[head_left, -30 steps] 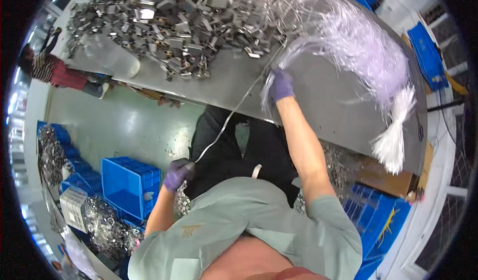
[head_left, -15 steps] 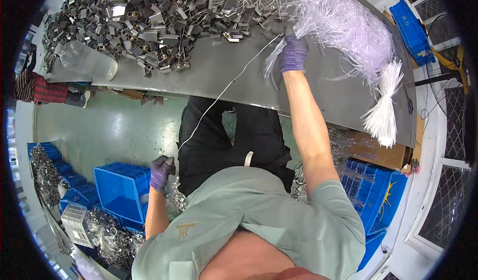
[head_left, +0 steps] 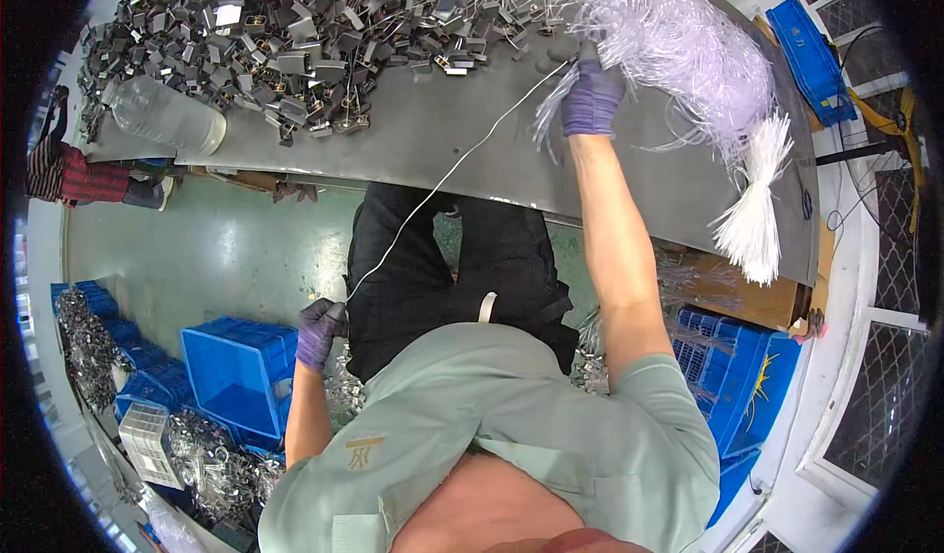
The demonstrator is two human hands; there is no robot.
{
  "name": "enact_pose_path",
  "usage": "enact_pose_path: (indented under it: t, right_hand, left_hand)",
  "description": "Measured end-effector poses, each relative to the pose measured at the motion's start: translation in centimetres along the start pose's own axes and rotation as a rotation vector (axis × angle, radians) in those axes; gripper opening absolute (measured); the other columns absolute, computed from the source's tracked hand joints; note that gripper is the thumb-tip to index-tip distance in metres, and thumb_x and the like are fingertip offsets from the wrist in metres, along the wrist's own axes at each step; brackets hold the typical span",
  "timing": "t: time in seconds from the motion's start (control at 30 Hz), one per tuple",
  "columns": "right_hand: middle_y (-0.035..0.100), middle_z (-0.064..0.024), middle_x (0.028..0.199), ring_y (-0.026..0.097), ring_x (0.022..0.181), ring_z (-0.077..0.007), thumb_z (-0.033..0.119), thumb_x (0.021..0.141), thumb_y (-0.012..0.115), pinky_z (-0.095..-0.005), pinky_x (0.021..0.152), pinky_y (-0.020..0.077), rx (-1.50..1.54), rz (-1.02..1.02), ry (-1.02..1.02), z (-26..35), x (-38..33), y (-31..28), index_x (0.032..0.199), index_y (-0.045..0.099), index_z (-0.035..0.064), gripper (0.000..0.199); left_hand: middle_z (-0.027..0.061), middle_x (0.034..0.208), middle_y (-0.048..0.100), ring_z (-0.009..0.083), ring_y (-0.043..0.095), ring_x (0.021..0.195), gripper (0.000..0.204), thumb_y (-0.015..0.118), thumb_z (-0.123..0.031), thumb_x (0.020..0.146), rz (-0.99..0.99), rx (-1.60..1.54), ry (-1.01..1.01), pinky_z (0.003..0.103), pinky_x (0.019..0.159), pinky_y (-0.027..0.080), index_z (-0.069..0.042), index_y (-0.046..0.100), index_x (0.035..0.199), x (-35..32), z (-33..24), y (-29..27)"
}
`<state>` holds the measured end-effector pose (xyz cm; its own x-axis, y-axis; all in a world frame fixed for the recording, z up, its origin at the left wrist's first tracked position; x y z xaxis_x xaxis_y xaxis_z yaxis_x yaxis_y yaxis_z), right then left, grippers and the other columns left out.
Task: Manual assembly of wire harness bundles by attaching metal clips and connectors.
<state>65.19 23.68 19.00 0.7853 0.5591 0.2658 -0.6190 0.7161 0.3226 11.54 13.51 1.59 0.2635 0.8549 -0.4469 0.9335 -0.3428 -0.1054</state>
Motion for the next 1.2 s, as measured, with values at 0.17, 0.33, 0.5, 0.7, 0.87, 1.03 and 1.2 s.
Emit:
enact_pose_path:
  t: [0.17, 0.33, 0.5, 0.7, 0.87, 1.03, 1.2]
  right_hand:
    - [0.063, -0.0131, 0.076, 0.065, 0.063, -0.024, 0.022, 0.086, 0.059, -0.0312, 0.047, 0.0529, -0.282, 0.117, 0.125, -1.2, -1.4, 0.5, 0.114, 0.048, 0.0007, 0.036]
    - [0.063, -0.0178, 0.088, 0.066, 0.073, -0.0302, 0.022, 0.085, 0.061, -0.035, 0.053, 0.0545, 0.199, 0.284, 0.488, -5.2, -6.1, 3.2, 0.103, 0.05, 0.0007, 0.03]
    - [0.063, -0.0196, 0.091, 0.066, 0.073, -0.031, 0.023, 0.085, 0.06, -0.0404, 0.059, 0.0546, 0.376, 0.282, 0.537, -4.9, -7.4, 2.7, 0.103, 0.051, 0.0012, 0.029]
    - [0.064, -0.0179, 0.084, 0.066, 0.062, -0.0261, 0.02, 0.084, 0.063, -0.0275, 0.048, 0.0512, 0.047, 0.244, 0.282, 0.7, -3.8, 0.2, 0.101, 0.054, -0.0003, 0.028]
    - [0.065, -0.0173, 0.083, 0.066, 0.062, -0.0241, 0.019, 0.086, 0.061, -0.0254, 0.048, 0.0491, -0.162, 0.348, 0.138, 5.3, -1.5, 0.3, 0.102, 0.055, -0.003, 0.028]
    - [0.066, -0.0155, 0.082, 0.065, 0.061, -0.0185, 0.022, 0.085, 0.061, -0.0259, 0.051, 0.0484, -0.681, 0.494, 0.11, -0.3, 1.4, -1.0, 0.093, 0.058, -0.0038, 0.027]
    - [0.065, -0.0147, 0.089, 0.06, 0.078, -0.031, 0.03, 0.09, 0.04, -0.0403, 0.075, 0.0461, -1.285, 0.581, -0.207, -7.4, -0.9, -1.9, 0.093, 0.065, 0.008, 0.033]
  left_hand:
    - [0.0038, 0.053, 0.049, 0.0124, 0.045, 0.046, 0.033, 0.059, -0.026, 0.086, 0.031, 0.021, 0.076, 0.027, 0.045, 0.038, -0.004, 0.05, 0.063, 0.2, -1.8, 1.2]
    - [0.0035, 0.051, 0.042, 0.015, 0.043, 0.045, 0.033, 0.055, -0.026, 0.087, 0.166, -0.204, 0.077, 0.028, 0.046, 0.037, -0.005, 0.046, 0.062, 1.2, -5.1, 5.9]
    - [0.0025, 0.05, 0.038, 0.0161, 0.043, 0.046, 0.038, 0.052, -0.032, 0.089, 0.175, -0.425, 0.099, 0.029, 0.046, 0.039, -0.008, 0.043, 0.062, 3.0, -8.0, 9.3]
    - [0.0089, 0.056, 0.05, 0.0201, 0.05, 0.051, 0.031, 0.054, -0.03, 0.089, 0.069, 0.116, 0.228, 0.031, 0.049, 0.039, -0.002, 0.054, 0.075, 4.9, -9.2, 9.7]
    - [0.0136, 0.061, 0.054, 0.022, 0.052, 0.053, 0.025, 0.054, -0.026, 0.089, -0.02, 0.315, 0.641, 0.033, 0.052, 0.04, -0.001, 0.059, 0.088, 5.6, -12.6, 12.9]
    - [0.0087, 0.073, 0.06, 0.0191, 0.056, 0.066, 0.037, 0.056, -0.036, 0.088, 0.319, 0.324, -0.102, 0.031, 0.061, 0.049, 0.0, 0.061, 0.099, 9.4, -6.2, 16.8]
    - [0.0049, 0.055, 0.049, 0.0145, 0.044, 0.037, 0.034, 0.053, -0.035, 0.091, 0.289, 0.097, -0.085, 0.028, 0.038, 0.036, -0.002, 0.056, 0.084, 10.2, -6.3, 17.9]
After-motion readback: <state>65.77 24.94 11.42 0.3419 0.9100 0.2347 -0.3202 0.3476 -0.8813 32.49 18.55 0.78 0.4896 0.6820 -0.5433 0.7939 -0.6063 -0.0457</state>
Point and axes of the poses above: each hand's wrist, its own x-axis towards the middle knuckle, its own y-axis out of the palm, z = x × y, the point moved 10 cm from there along x, towards the middle knuckle
